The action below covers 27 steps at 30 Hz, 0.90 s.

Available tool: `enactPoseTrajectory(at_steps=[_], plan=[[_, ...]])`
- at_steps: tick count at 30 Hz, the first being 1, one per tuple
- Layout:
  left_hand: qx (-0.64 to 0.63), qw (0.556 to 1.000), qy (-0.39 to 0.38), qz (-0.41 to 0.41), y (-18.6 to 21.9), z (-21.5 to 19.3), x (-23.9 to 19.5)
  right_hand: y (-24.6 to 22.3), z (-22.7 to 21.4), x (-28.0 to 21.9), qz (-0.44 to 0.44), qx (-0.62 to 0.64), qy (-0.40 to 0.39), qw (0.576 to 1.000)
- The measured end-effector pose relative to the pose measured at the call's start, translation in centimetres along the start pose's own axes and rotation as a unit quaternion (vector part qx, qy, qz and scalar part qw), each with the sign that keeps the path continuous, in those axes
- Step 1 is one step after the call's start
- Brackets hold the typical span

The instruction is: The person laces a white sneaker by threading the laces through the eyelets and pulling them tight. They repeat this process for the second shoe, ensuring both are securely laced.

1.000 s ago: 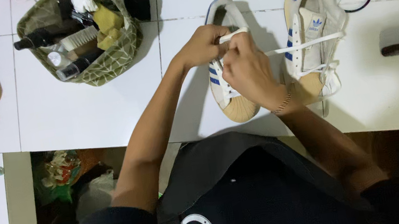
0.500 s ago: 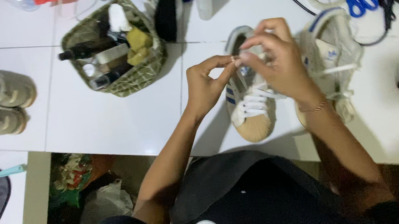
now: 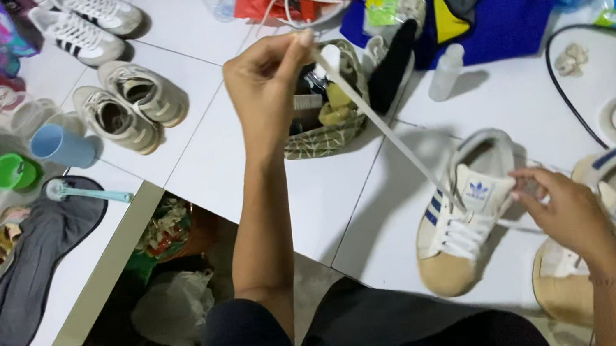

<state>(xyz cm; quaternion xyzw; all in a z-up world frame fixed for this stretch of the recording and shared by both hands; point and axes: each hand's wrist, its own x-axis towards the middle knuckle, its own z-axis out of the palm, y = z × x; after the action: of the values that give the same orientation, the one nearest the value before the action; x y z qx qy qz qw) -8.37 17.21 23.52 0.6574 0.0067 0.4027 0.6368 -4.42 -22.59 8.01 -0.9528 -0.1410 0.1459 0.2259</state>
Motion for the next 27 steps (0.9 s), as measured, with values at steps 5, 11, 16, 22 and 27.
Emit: enactPoseTrajectory(at_steps=[5,11,16,22,27], plan=[[-0.015,0.998,-0.055,0.000,-0.2,0.8,0.1,2.6,2.8,0.2,-0.093,0.051,0.045,0.993],[-0.021,0.990,-0.135,0.017,3.7,3.2,-3.6,1.5,2.6,-1.6,-0.149,0.073,0.149,0.975],[-0.072,0.946,-0.311,0.051,4.8,8.5,-7.1,-8.6,-4.0,-5.3,-0.263,0.314,0.222,0.885],[-0.026,0.930,-0.355,0.088,7.8,11.6,-9.0,-11.4,-5.1,-6.4,-0.289,0.407,0.288,0.817],[0.044,0.960,-0.234,0.144,6.8,9.2,-7.3,-4.8,0.9,-5.2,-0.254,0.125,0.320,0.904]])
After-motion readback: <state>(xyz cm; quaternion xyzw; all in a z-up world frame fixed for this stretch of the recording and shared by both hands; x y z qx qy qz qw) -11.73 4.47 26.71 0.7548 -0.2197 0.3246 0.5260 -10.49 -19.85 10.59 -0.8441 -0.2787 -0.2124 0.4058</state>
